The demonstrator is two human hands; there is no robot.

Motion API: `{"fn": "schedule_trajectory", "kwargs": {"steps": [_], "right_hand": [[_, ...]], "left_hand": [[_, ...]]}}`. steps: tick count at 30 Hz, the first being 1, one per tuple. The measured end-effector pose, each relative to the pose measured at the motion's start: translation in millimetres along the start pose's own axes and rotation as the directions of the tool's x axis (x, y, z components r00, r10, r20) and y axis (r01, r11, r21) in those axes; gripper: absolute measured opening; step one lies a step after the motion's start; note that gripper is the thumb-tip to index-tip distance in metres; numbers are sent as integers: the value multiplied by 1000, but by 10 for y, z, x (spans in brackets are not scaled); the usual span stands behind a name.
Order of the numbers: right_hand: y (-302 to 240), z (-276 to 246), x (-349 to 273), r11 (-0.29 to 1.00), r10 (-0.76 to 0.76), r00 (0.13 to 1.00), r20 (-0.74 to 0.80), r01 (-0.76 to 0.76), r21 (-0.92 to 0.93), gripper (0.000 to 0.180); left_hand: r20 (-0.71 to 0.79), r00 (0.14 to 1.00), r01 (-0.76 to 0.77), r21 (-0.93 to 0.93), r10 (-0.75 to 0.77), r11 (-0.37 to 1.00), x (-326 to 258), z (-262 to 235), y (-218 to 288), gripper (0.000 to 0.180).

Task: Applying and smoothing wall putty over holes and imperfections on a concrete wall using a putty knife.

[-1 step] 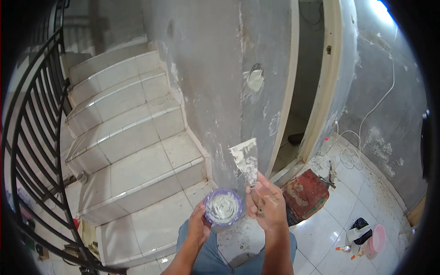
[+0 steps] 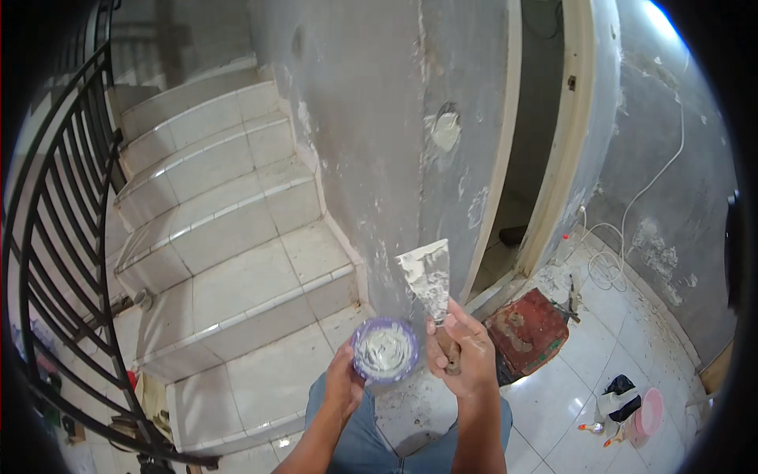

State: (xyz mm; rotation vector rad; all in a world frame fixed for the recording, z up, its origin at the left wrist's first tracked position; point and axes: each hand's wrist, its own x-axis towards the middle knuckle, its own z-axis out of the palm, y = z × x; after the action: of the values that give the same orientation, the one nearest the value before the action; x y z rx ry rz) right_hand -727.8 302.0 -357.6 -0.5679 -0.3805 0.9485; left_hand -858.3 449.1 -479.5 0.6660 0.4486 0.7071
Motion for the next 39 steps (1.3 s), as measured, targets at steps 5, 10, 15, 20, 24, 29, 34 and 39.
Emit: {"fn": "schedule_trajectory", "kwargs": {"steps": [5,10,15,20,24,29,34,39], "right_hand": [[159,-244,-131,998,50,998,-32,-51,-38,43],[86,-447,-367,860,36,999,28,-17,-509,39],[204,-477,-476,470,-65,998,12,41,-882,28],[368,-477,-421,-126,-292,914,282,255,-959,24],[571,-404,-401,-222,-390,890,237,159,-962,25],[740,-443,-338,-59,-328,935,136,124,-991,21],[803,-542,-379,87,-212,971,111,132,-987,19],[701,-538,-292,-48,-327,932,156,148,-988,20]], "left_hand": [[39,996,-83,-41,85,996,4,41,81,43],[-13,985,-172,74,173,982,-94,208,146,43],[70,964,-267,274,258,924,-154,265,142,47],[121,957,-291,425,265,857,-205,333,84,50],[131,971,-239,486,201,841,-179,296,-49,51],[95,989,-145,509,113,849,-95,185,-108,49],[80,997,-49,391,20,919,-62,82,-94,47],[113,993,-6,358,-37,934,-28,87,-60,48]]}}
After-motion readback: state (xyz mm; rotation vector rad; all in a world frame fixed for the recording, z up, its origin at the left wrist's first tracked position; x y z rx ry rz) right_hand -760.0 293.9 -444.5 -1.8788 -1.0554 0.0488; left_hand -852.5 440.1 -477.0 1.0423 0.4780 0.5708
